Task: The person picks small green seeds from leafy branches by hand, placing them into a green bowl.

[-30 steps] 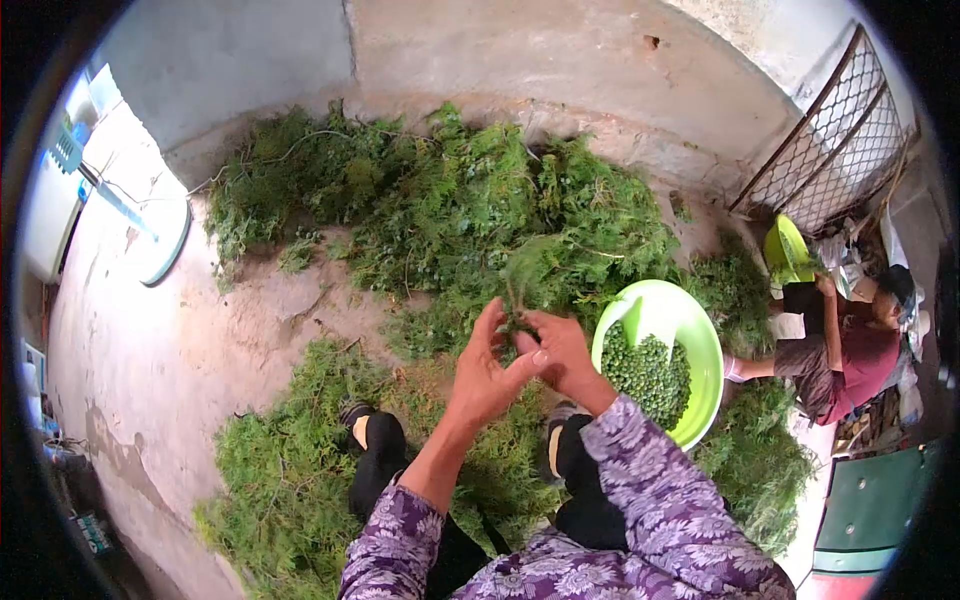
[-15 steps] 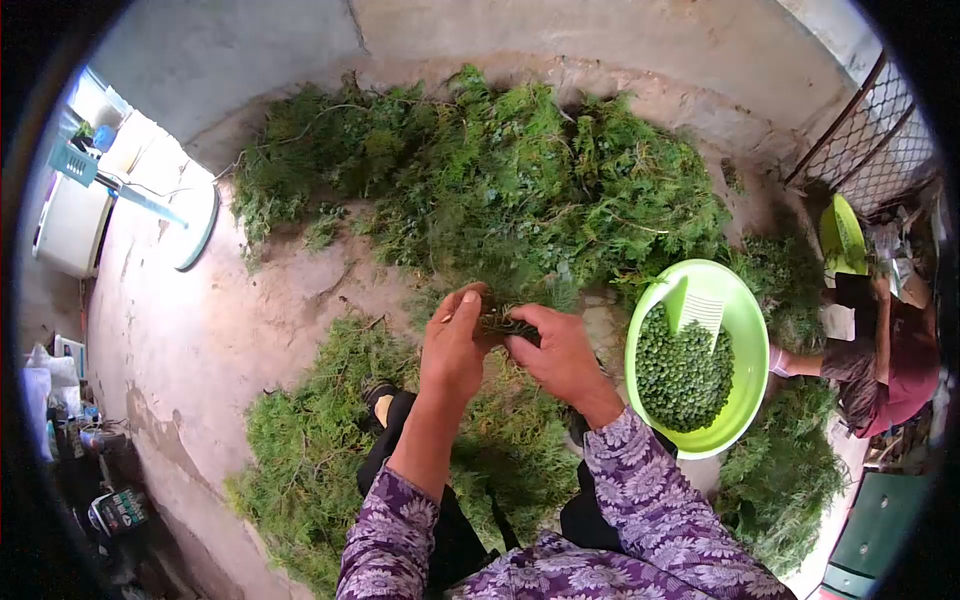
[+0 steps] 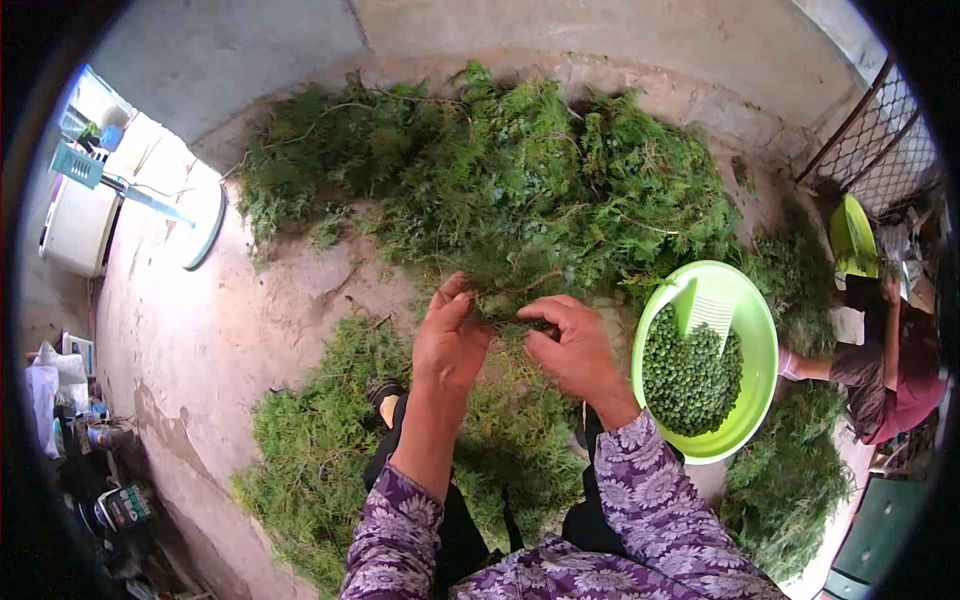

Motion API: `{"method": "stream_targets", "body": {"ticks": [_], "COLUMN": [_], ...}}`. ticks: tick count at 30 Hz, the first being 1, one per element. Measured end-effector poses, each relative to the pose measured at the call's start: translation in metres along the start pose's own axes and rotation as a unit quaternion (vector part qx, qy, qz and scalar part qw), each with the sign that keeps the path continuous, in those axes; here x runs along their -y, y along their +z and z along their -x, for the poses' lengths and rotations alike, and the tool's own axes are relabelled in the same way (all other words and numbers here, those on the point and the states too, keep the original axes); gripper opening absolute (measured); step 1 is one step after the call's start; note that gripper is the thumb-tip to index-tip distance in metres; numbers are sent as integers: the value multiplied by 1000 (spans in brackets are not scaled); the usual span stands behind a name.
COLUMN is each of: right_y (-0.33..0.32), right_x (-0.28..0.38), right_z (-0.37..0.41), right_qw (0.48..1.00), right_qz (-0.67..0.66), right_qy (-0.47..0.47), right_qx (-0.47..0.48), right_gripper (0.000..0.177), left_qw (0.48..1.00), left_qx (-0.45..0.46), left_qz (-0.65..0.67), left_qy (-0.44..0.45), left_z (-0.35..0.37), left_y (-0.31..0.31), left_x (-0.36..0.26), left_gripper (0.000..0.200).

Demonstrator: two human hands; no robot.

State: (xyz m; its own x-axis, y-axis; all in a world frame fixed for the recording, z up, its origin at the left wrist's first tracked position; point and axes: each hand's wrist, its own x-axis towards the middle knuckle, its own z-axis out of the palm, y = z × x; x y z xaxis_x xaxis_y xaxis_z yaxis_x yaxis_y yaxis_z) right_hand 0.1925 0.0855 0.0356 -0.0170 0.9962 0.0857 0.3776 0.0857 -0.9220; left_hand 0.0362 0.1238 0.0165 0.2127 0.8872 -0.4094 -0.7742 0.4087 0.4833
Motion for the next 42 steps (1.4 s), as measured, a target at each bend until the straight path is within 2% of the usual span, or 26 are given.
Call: {"method": "stream_targets", "body": {"ticks": [2,4,5,7,10,13,16,18,20,23,26,32,36,38,42], "right_y": [-1,-1,-1,-3,-2,10,22,30,34,41,44,44,46,46,40], "right_x": [-1,2,5,12,16,20,27,24,29,24,23,27,20,20,10], "right_z": [-1,-2,-3,-8,-12,-12,-13,-15,-14,-12,-12,-12,-13,-13,-16], "right_qw": [999,992,992,966,955,967,982,997,999,993,991,996,998,997,988], "right_qz": [-9,-94,-95,-211,-268,-234,-181,-8,19,66,81,82,56,-45,-121], "right_qy": [26,80,80,151,113,78,39,-71,-46,-88,-102,-36,-38,67,85], "right_qx": [23,23,25,-15,-64,-56,-41,-43,-21,40,33,29,12,0,39], "right_gripper": [26,23,23,18,17,16,14,18,22,28,27,23,22,22,19], "left_qw": [999,998,998,998,998,997,998,997,997,996,995,997,997,998,998], "left_qx": [5,22,21,15,2,-29,1,10,18,20,21,31,22,20,-1], "left_qz": [30,34,34,25,-17,-34,-42,-54,-66,-74,-83,-61,-51,-46,-36], "left_qy": [21,42,44,53,58,59,50,47,44,50,57,48,49,47,56], "left_z": [-1,-1,1,3,9,12,16,18,19,22,23,20,21,22,19], "left_y": [-1,-4,-5,-6,0,-1,-1,-1,-2,-1,-1,-5,-6,-4,-8], "left_x": [-5,-9,-11,-14,-20,-14,-14,-14,-15,-17,-17,-15,-16,-18,-23], "left_gripper": [33,37,37,38,39,44,45,45,44,43,42,38,35,35,31]}}
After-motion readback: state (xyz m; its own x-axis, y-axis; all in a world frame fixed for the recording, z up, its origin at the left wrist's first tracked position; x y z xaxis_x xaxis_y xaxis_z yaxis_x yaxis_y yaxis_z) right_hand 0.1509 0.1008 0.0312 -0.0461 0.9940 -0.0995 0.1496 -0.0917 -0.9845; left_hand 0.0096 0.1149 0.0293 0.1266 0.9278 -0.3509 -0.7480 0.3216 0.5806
